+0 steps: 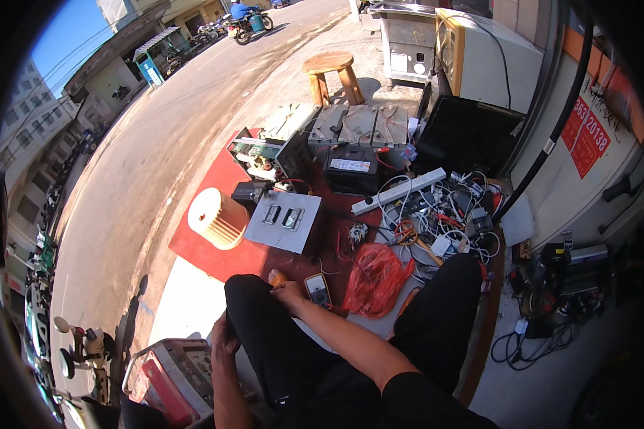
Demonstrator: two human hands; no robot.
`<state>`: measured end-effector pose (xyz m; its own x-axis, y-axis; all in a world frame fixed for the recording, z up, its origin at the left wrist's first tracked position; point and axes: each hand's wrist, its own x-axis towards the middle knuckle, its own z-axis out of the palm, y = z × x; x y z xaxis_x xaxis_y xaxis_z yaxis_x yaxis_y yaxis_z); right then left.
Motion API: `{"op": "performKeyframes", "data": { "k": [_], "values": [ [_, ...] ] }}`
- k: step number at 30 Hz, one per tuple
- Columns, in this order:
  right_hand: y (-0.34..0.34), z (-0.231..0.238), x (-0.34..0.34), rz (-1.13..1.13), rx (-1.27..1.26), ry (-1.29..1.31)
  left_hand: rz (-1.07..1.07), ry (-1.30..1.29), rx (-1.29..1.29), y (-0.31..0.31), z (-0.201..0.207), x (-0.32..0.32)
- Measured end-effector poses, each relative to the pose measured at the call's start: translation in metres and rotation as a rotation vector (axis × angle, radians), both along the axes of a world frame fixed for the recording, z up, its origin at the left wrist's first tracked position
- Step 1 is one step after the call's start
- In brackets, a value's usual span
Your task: The person sits on the floor and uses a multimeter to test a battery and a metal device with two slots. They then retrieve a white cable from a red plastic bag, untangle it, and use pliers to strip the insulation from the cable ends.
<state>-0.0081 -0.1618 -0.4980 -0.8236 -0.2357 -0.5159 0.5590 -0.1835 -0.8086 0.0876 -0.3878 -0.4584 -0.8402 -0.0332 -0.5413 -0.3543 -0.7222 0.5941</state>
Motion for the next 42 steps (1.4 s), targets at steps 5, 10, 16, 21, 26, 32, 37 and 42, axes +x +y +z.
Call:
{"op": "performKeyframes", "data": {
  "k": [5,10,16,21,26,32,37,42],
  "values": [
    [-0.005,0.025,-0.031,-0.259,0.014,-0.163,-0.306,-0.082,-0.42,-0.007,0.039,-0.038],
    [0.006,0.079,-0.026,-0.02,-0.138,0.433,-0.271,0.279,-0.521,-0.033,0.076,-0.054],
    [0.085,0.047,0.049,0.254,-0.32,0.293,0.018,0.395,-0.406,-0.011,0.065,0.048],
    [0.138,-0.051,0.029,0.251,0.297,0.097,-0.225,0.145,-0.683,0.003,0.085,0.065],
    [0.187,-0.134,-0.02,0.28,0.912,0.301,0.006,0.11,-1.523,0.039,0.16,-0.016],
    [0.186,-0.173,-0.108,0.398,1.091,0.596,-0.401,0.473,-1.242,0.127,0.114,-0.145],
    [0.163,-0.207,-0.187,0.618,1.247,0.678,-0.943,-0.346,-1.402,0.199,-0.109,-0.175],
    [0.152,-0.26,-0.225,0.862,1.38,1.067,-0.486,-0.492,-1.53,0.214,-0.264,-0.126]
  ]
}}
